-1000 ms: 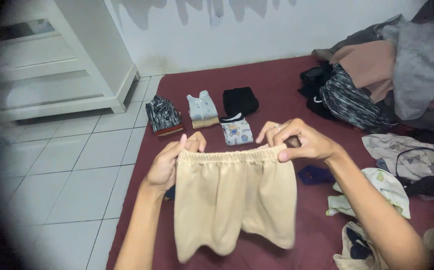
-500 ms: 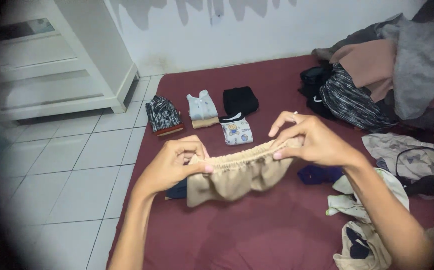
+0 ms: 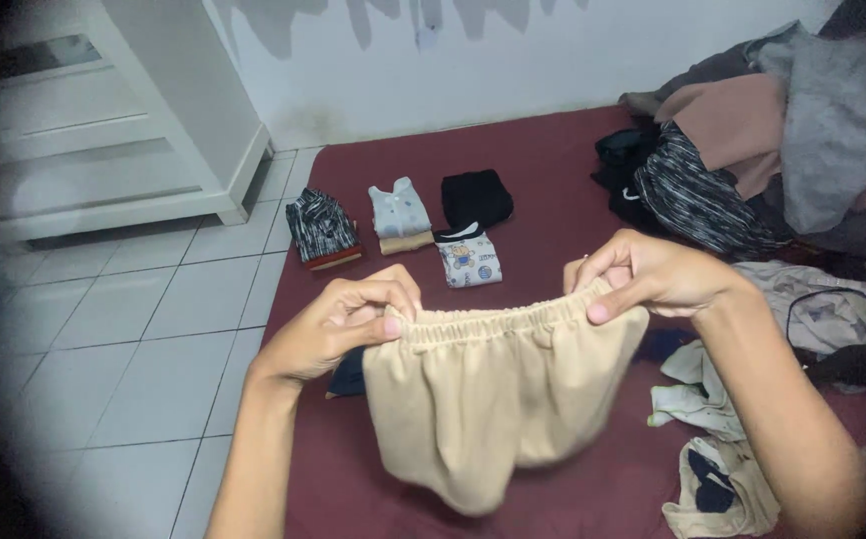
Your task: Folding several items of clothing on a bed.
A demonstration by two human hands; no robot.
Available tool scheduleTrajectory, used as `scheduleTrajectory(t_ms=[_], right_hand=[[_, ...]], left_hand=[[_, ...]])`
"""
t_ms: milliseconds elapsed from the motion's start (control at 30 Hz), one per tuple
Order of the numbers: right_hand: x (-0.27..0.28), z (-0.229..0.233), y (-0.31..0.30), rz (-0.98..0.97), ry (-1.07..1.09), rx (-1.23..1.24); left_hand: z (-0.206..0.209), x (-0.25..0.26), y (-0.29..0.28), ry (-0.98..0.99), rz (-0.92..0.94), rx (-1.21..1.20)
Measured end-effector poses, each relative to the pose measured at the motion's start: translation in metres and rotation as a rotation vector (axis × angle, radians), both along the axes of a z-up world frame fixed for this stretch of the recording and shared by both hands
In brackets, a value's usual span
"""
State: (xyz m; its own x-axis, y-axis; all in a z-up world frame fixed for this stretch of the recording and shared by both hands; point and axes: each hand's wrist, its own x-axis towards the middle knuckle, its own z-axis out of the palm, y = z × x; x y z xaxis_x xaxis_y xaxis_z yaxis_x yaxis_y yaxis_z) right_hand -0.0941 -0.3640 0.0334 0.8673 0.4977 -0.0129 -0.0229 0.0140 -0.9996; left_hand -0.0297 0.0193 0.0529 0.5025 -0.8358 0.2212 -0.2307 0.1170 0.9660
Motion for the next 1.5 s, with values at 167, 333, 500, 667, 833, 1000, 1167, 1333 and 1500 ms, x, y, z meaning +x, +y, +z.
scheduleTrajectory(t_ms=[167,333,500,667,833,1000,1167,1333,1500], right_hand=[[-0.002,-0.002,-0.011,-0.041,0.005,-0.009],[-0.010,0.012,-0.004,-0.165,-0.100,-0.123],[-0.024,0.023,0.021,-0.373,-0.278,-0.323],[-0.030,0.024,0.007,-0.183,-0.200,-0.229],[-0.004,0.004,-0.018,0.125,-0.220,-0.189],[0.055,-0.056,0.001,0.081,-0.205,-0.577],[0.062,-0.094,0.052,-0.326,-0.104,-0.417],[0.027,-0.066,0.097,-0.475,-0.175,-0.226],[0.006,-0.031,0.110,-0.693,-0.768,-0.659]], left_hand=[[-0.005,0.004,0.006,0.087,-0.074,-0.063],[0.000,0.004,0.006,0.236,-0.108,-0.133],[-0.001,0.000,-0.003,0.019,0.156,0.129],[0.019,-0.023,0.004,-0.125,0.173,0.185],[-0.028,0.011,0.026,0.090,-0.038,0.027],[-0.110,0.070,-0.002,-0.363,0.165,0.255],[-0.093,-0.010,-0.079,-0.487,0.662,0.410],[-0.070,-0.052,-0.121,-0.494,0.745,0.460],[-0.091,-0.027,-0.116,-0.630,0.822,0.167]])
